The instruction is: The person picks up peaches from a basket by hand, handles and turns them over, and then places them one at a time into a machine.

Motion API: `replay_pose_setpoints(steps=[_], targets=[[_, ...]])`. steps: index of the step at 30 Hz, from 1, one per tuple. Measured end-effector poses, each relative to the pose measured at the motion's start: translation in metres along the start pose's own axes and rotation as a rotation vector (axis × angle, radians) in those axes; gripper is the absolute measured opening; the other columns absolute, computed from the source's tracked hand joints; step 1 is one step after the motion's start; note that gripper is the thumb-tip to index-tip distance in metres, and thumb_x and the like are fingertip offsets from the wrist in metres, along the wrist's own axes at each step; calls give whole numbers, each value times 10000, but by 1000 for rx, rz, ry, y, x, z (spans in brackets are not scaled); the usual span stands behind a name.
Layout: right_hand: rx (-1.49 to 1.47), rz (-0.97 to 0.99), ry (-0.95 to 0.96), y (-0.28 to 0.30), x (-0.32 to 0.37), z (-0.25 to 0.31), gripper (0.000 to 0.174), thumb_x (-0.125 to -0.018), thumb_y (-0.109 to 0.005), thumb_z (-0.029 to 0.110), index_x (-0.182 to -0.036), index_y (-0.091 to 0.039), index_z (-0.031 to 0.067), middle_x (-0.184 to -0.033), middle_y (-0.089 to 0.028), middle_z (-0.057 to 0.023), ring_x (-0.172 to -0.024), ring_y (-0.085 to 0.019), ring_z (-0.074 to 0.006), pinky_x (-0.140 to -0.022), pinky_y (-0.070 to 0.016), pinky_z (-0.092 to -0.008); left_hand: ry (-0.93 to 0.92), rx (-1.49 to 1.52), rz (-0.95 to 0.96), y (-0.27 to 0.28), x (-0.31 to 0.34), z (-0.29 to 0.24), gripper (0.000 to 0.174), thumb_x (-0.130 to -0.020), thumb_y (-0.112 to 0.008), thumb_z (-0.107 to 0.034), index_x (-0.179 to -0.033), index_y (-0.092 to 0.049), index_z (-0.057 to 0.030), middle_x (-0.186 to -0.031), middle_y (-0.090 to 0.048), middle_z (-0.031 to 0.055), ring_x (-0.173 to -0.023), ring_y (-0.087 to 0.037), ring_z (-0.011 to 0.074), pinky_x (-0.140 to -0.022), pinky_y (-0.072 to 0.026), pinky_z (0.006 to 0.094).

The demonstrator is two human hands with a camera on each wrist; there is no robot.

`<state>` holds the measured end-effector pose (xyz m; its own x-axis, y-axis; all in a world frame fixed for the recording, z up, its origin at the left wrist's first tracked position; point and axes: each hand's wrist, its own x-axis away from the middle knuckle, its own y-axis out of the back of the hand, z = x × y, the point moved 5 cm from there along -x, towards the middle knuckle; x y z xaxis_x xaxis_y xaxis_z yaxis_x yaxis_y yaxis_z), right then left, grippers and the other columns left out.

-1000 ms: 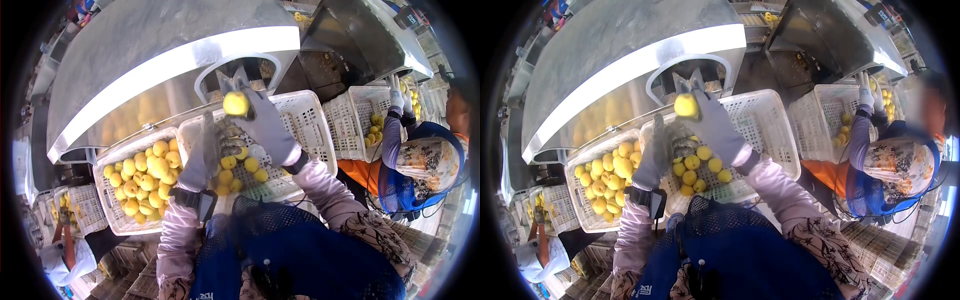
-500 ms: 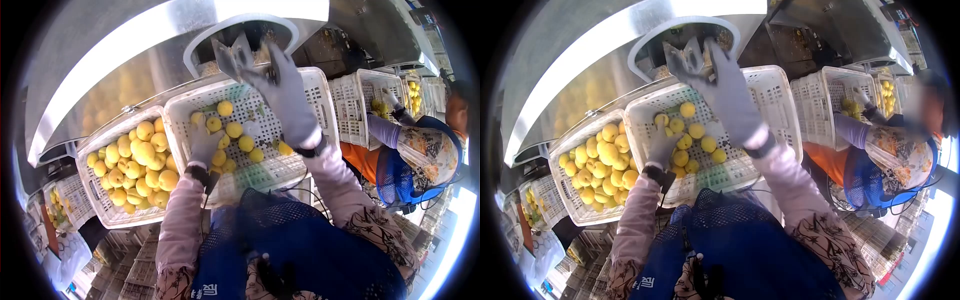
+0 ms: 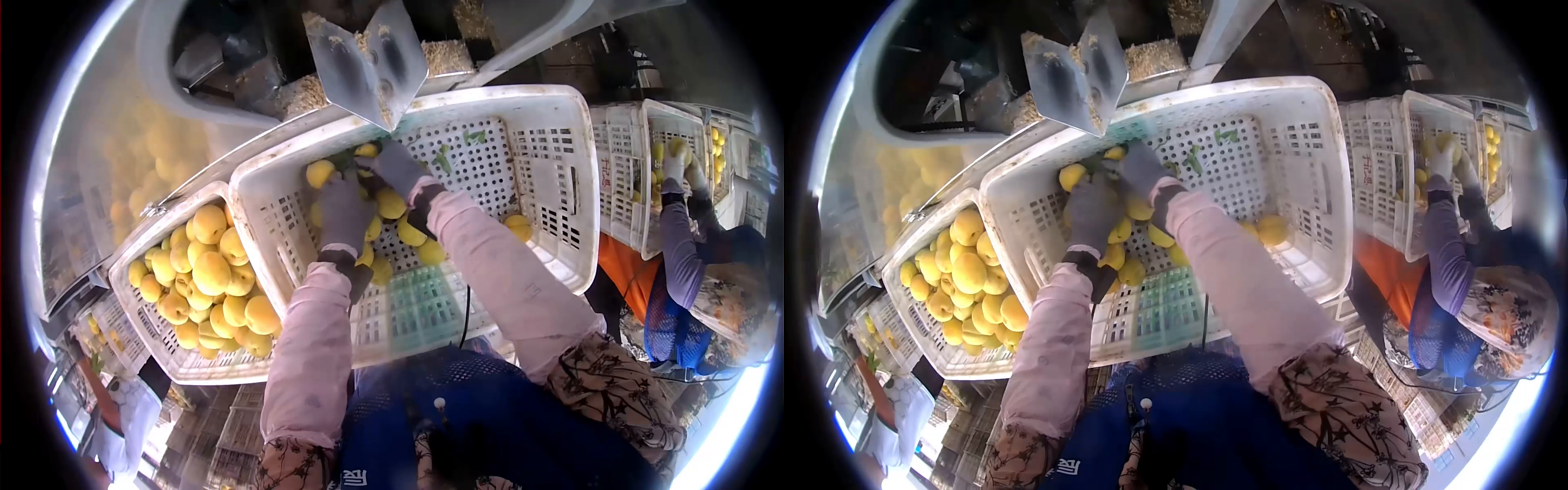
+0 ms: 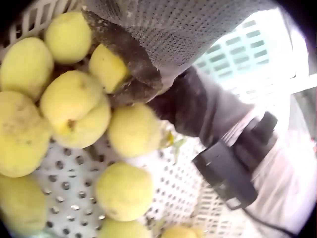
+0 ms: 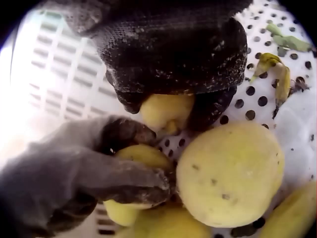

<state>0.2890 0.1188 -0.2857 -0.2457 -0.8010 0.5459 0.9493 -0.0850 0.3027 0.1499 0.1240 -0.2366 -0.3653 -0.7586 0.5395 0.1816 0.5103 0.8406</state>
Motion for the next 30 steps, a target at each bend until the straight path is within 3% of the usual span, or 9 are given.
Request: replay_pose_setpoints(steps=[7,10,14,18,20,22,26,28,30], targets=[[-919,173,-264,97,80,-19,576,-1027,-648,479,-1359,-585,13,-1236,-696,-128,-1068,-699,-237,-952,-590,-357,-662,-141,-323,-28,51,-59,464,-945,-623,-252,-1387,-558,-128,-1219,-657,174,-1148,-617,330,-863,-555,493],[-1088,207,-55,120,118,22,572,-1059,-581,490,-1362,-571,5,-1224,-697,-154,-1041,-706,-260,-961,-584,-361,-414,-43,54,-106,7,-65,438,-946,-626,-227,-1373,-606,-131,-1174,-687,195,-1163,-647,353,-927,-533,504],[-1206,313,-36,134,160,61,604,-1051,-584,508,-1388,-549,8,-1254,-678,-210,-986,-715,-289,-849,-597,-356,-368,-81,247,-14,12,-62,477,-874,-706,-208,-1342,-639,-147,-1229,-674,152,-1163,-633,344,-959,-511,461],[-1132,295,79,146,196,89,633,-1045,-608,476,-1476,-510,24,-1299,-670,-185,-1051,-704,-282,-827,-594,-348,-472,447,164,41,5,-33,607,-901,-728,-446,-1335,-651,-29,-1263,-694,212,-1129,-696,335,-856,-598,412],[-1110,305,153,148,206,95,648,-1024,-662,412,-1507,-489,15,-1349,-651,-158,-1181,-664,-273,-950,-565,-365,-190,1546,545,102,61,-27,697,-936,-693,-528,-1409,-581,-29,-1265,-686,161,-1180,-670,297,-961,-576,440],[-637,137,658,150,210,104,495,-1079,-583,352,-1446,-543,23,-1406,-586,-180,-1285,-600,-270,-1078,-506,-379,-354,1753,627,118,88,-4,677,-987,-639,-518,-1441,-535,-27,-1285,-670,149,-1195,-659,293,-978,-577,430],[-362,131,548,134,247,170,619,-1048,-640,242,-1606,-406,112,-1546,-496,-157,-1377,-542,-265,-1163,-450,-387,-249,2267,348,132,137,13,570,-1105,-484,-455,-1489,-457,-35,-1347,-627,145,-1171,-660,284,-958,-598,418],[-742,289,373,124,260,181,718,-994,-705,172,-1627,-369,110,-1595,-460,-143,-1393,-530,-257,-1186,-435,-381,-504,2215,253,132,148,27,549,-1129,-428,-443,-1512,-426,-49,-1356,-620,145,-1178,-647,255,-995,-581,397],[-374,246,404,121,277,192,821,-934,-758,99,-1634,-329,65,-1590,-462,-156,-1398,-527,-248,-1177,-449,-367,-445,2328,269,126,146,40,527,-1133,-421,-425,-1523,-409,-71,-1369,-604,134,-1229,-618,260,-1038,-559,413]])
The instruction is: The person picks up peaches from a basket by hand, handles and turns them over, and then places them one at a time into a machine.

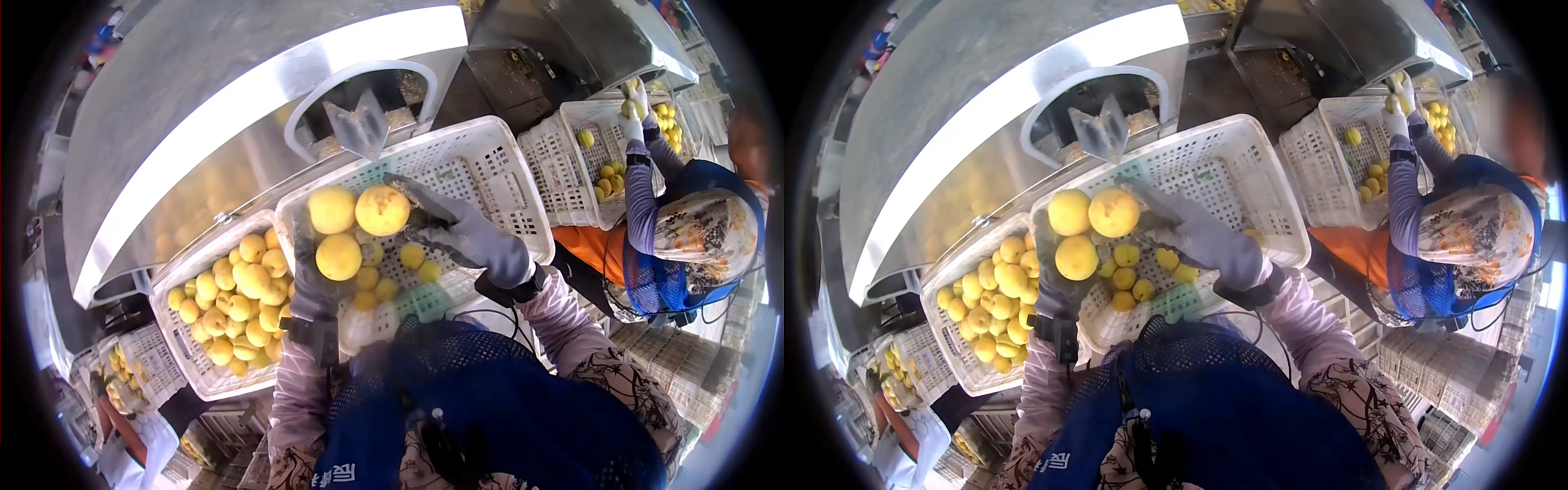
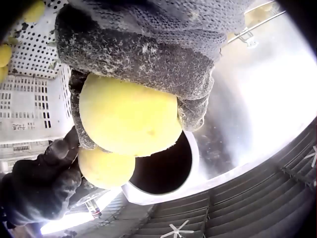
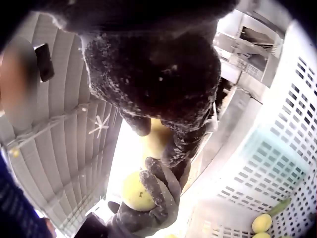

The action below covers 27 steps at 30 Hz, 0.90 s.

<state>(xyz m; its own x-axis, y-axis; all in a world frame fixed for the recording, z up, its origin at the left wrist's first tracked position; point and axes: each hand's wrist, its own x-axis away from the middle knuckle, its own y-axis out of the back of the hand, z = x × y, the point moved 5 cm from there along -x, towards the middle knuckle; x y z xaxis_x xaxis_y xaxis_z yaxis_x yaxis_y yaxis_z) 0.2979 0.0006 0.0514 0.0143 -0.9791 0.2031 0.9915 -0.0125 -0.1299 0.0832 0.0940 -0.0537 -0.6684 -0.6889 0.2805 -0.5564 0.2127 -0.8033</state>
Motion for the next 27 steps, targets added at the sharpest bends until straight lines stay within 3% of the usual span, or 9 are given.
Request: replay_pose_setpoints(steps=[5,8,9,12,13,22,23,24,27], targets=[[-87,75,86,-26,-18,12,769,-911,-781,124,-1586,-418,62,-1524,-540,-124,-1294,-588,-265,-1117,-487,-374,-61,-14,18,-42,19,-40,500,-1100,-554,-272,-1520,-397,-53,-1374,-591,136,-1256,-604,268,-1061,-545,414],[449,79,233,-39,-26,30,804,-890,-815,194,-1579,-422,61,-1483,-564,-164,-1328,-570,-295,-1143,-458,-402,-802,-1412,111,-64,34,-68,703,-927,-748,27,-1520,-376,-27,-1407,-577,180,-1265,-612,274,-1083,-534,384],[454,79,245,-45,-27,35,804,-890,-815,194,-1579,-422,61,-1483,-564,-164,-1328,-570,-295,-1143,-458,-402,-470,-1018,104,-54,18,-62,787,-885,-787,-18,-1532,-338,-3,-1421,-568,160,-1306,-587,260,-1102,-505,394],[239,101,257,-56,-27,52,766,-886,-807,191,-1556,-454,75,-1441,-592,-181,-1349,-560,-318,-1161,-435,-420,-596,-1018,226,-74,18,-70,481,-1091,-572,-239,-1477,-429,9,-1377,-618,169,-1260,-634,266,-1066,-549,405],[362,114,262,-56,-27,59,765,-875,-811,196,-1546,-463,75,-1430,-601,-184,-1347,-566,-320,-1160,-437,-418,-220,-256,192,-70,8,-63,504,-1139,-413,-393,-1450,-468,0,-1341,-638,159,-1240,-645,256,-1060,-554,404],[459,-220,86,-36,-44,62,815,-795,-873,272,-1462,-492,-1,-1375,-613,-219,-1305,-595,-346,-1109,-478,-408,-621,-1218,30,-52,3,-68,591,-1101,-455,-505,-1418,-494,-8,-1285,-661,170,-1173,-674,282,-992,-593,394],[437,-412,126,-23,-55,50,802,-793,-879,287,-1435,-505,-14,-1345,-621,-221,-1287,-600,-365,-1093,-489,-412,-535,-1218,137,-66,9,-72,746,-930,-728,38,-1532,-295,-38,-1356,-638,210,-1089,-695,236,-862,-635,338],[440,-417,130,-15,-72,33,802,-793,-879,287,-1435,-505,-14,-1345,-621,-221,-1287,-600,-365,-1093,-489,-412,-539,-1217,143,-65,12,-70,746,-930,-728,38,-1532,-295,-38,-1356,-638,210,-1089,-695,236,-862,-635,338],[651,-662,349,3,-109,8,746,-784,-890,337,-1327,-534,-31,-1258,-605,-237,-1184,-610,-424,-1012,-516,-469,-141,-247,-1,-32,14,-47,616,-1053,-551,-526,-1401,-525,-18,-1318,-665,193,-1057,-680,269,-859,-614,378]])
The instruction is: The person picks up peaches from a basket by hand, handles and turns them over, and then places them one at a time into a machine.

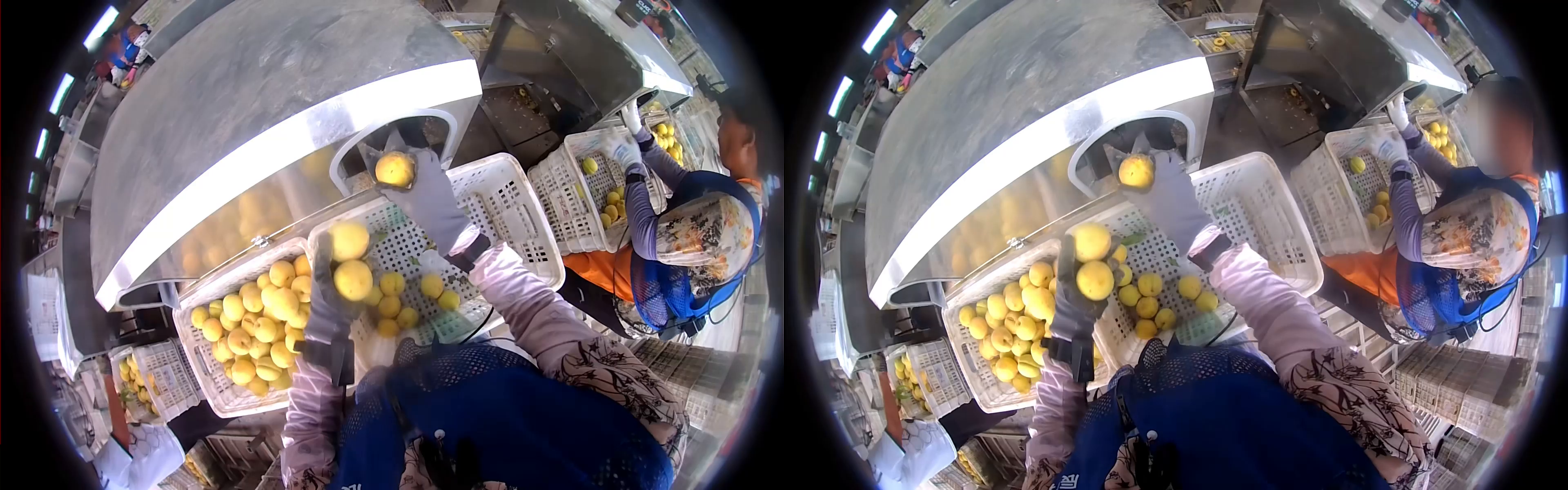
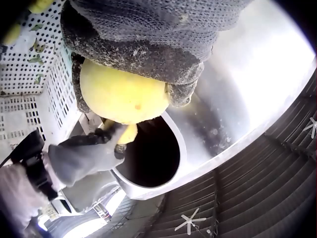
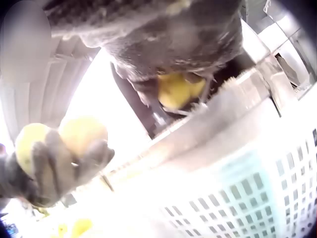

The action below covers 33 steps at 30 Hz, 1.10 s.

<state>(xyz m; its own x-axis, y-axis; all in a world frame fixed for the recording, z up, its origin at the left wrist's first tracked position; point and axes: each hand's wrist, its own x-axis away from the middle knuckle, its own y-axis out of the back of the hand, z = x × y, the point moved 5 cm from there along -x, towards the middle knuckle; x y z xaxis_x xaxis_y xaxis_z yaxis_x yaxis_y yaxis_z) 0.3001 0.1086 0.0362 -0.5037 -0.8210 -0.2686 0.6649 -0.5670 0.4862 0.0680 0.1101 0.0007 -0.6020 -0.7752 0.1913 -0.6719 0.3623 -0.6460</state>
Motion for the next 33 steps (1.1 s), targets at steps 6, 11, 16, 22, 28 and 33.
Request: replay_pose_setpoints(steps=[6,11,16,22,28,33], targets=[[393,13,-61,-27,-43,3,783,-775,-897,400,-1306,-504,-20,-1253,-610,-252,-1119,-644,-437,-957,-526,-520,288,232,-176,7,18,17,601,-1034,-592,-521,-1377,-567,-29,-1237,-687,187,-1022,-688,268,-817,-618,399],[181,-40,94,7,-43,26,755,-759,-927,347,-1275,-499,-2,-1114,-646,-229,-1023,-672,-385,-883,-529,-494,-29,-157,137,-15,12,-4,454,-1086,-579,-224,-1445,-442,18,-1231,-701,181,-994,-707,234,-868,-615,343],[-40,725,-107,15,39,66,781,-805,-899,291,-1419,-508,10,-1288,-660,-220,-1156,-669,-312,-1025,-524,-412,-493,-981,294,0,-7,-2,716,-1000,-622,-30,-1614,-255,-7,-1305,-656,213,-1040,-699,290,-916,-592,387],[-333,727,-342,26,52,36,731,-875,-823,324,-1486,-525,56,-1365,-663,-174,-1220,-660,-284,-1081,-500,-389,-436,-1021,365,-24,-4,-18,523,-1122,-502,-312,-1518,-467,27,-1397,-602,158,-1235,-600,187,-1077,-475,314],[-555,559,-300,32,56,20,787,-883,-827,216,-1551,-447,47,-1436,-612,-138,-1289,-609,-252,-1094,-499,-360,5,-591,233,-39,-13,-19,531,-1105,-529,-341,-1472,-505,41,-1268,-672,128,-1106,-666,190,-991,-528,309],[-407,458,-110,35,54,25,861,-839,-847,141,-1582,-415,85,-1411,-635,-172,-1282,-627,-299,-1093,-504,-390,-656,-1080,331,-45,-12,-21,522,-1122,-485,-365,-1485,-491,11,-1153,-703,111,-947,-697,184,-854,-574,286]])
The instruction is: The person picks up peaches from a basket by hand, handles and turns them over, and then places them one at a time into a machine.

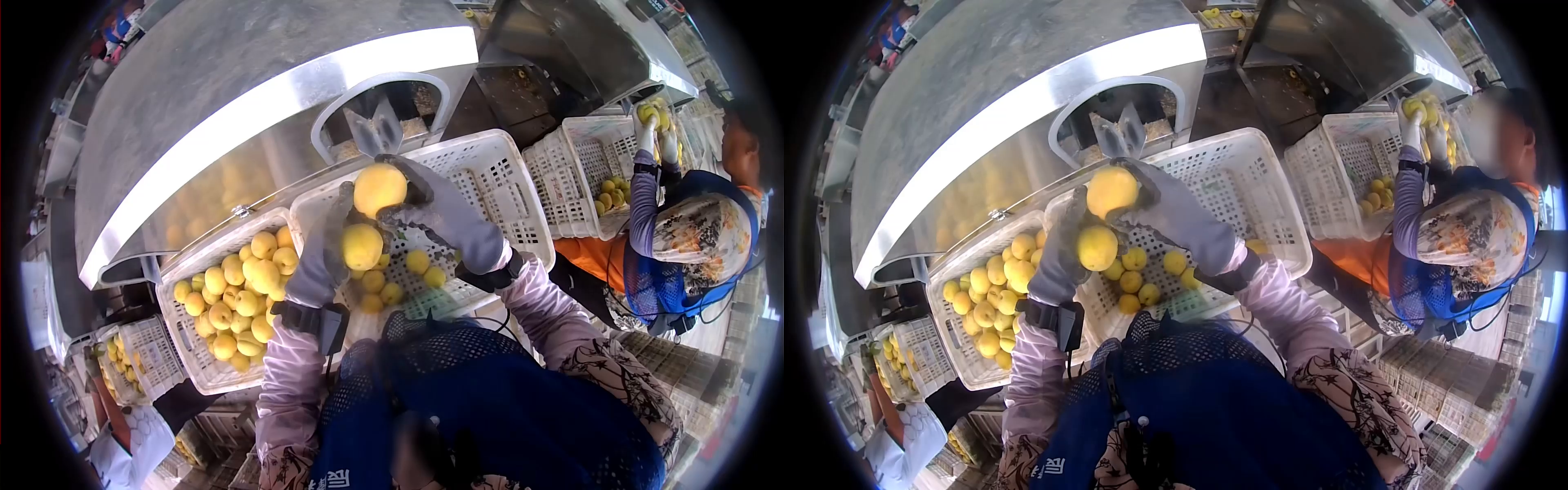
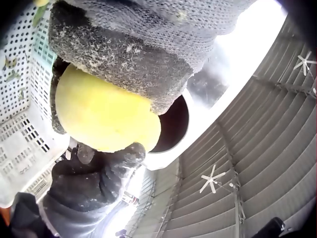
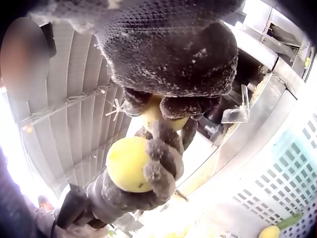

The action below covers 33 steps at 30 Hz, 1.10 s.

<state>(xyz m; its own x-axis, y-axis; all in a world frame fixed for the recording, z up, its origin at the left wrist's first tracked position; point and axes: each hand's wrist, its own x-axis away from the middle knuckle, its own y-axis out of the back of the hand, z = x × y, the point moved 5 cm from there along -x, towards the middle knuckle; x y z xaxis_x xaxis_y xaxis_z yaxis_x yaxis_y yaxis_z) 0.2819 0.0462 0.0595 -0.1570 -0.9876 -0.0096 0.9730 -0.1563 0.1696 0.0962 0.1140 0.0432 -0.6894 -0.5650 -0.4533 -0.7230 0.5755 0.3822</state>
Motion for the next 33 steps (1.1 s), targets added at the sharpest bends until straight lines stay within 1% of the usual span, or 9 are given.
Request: replay_pose_setpoints(steps=[2,15,20,21,26,29,31,32,33], targets=[[49,55,-24,2,-4,2,883,-824,-852,144,-1586,-408,95,-1418,-628,-182,-1286,-625,-327,-1098,-504,-403,486,248,183,-6,4,20,498,-1121,-479,-250,-1549,-404,-6,-1171,-700,143,-977,-701,218,-885,-574,292],[64,109,5,9,-39,5,861,-787,-891,266,-1509,-483,39,-1429,-555,-232,-1325,-566,-394,-1102,-488,-436,294,-91,223,-6,-34,56,583,-1059,-596,-196,-1588,-379,-82,-1261,-687,181,-996,-721,242,-936,-585,376],[459,-430,-17,7,-59,-10,749,-770,-908,391,-1291,-564,-22,-1294,-561,-242,-1145,-639,-431,-973,-542,-488,405,523,-90,-9,15,38,469,-1088,-542,-434,-1303,-602,-22,-929,-744,128,-868,-734,252,-872,-608,339],[508,-425,20,7,-64,-9,771,-761,-913,403,-1282,-559,-41,-1308,-558,-250,-1136,-644,-432,-955,-548,-490,1031,1194,-30,-11,30,63,458,-1091,-577,-267,-1457,-490,-6,-1012,-731,142,-913,-727,243,-891,-608,356],[658,-496,-45,4,-114,-16,727,-777,-902,388,-1272,-579,-35,-1253,-601,-242,-1102,-662,-428,-934,-554,-480,304,420,124,6,76,43,942,-879,-611,201,-1668,-209,-119,-1247,-649,179,-996,-719,263,-894,-634,417],[505,-479,45,13,-129,5,614,-795,-889,370,-1188,-635,-28,-1151,-657,-225,-1051,-681,-414,-915,-562,-475,212,173,54,6,69,36,775,-928,-610,132,-1612,-289,-37,-1212,-664,171,-991,-718,255,-919,-625,409],[847,-342,451,9,-111,22,453,-810,-882,336,-1048,-706,-8,-1033,-708,-200,-980,-705,-370,-896,-577,-454,603,1035,-53,-7,48,52,468,-988,-621,-27,-1423,-456,29,-1201,-687,160,-1077,-688,246,-991,-577,393],[334,-311,-129,19,-112,23,597,-807,-888,302,-1250,-650,-20,-1145,-690,-224,-1022,-699,-349,-947,-564,-442,799,1465,-133,-14,48,51,364,-1018,-627,-106,-1328,-540,63,-1195,-698,155,-1121,-674,241,-1027,-553,385],[360,-319,-82,17,-97,24,695,-810,-888,283,-1350,-577,-26,-1208,-664,-238,-1075,-684,-349,-981,-548,-440,717,1187,-113,-5,42,37,367,-1018,-631,-129,-1331,-554,47,-1213,-699,137,-1144,-664,243,-1050,-533,391]])
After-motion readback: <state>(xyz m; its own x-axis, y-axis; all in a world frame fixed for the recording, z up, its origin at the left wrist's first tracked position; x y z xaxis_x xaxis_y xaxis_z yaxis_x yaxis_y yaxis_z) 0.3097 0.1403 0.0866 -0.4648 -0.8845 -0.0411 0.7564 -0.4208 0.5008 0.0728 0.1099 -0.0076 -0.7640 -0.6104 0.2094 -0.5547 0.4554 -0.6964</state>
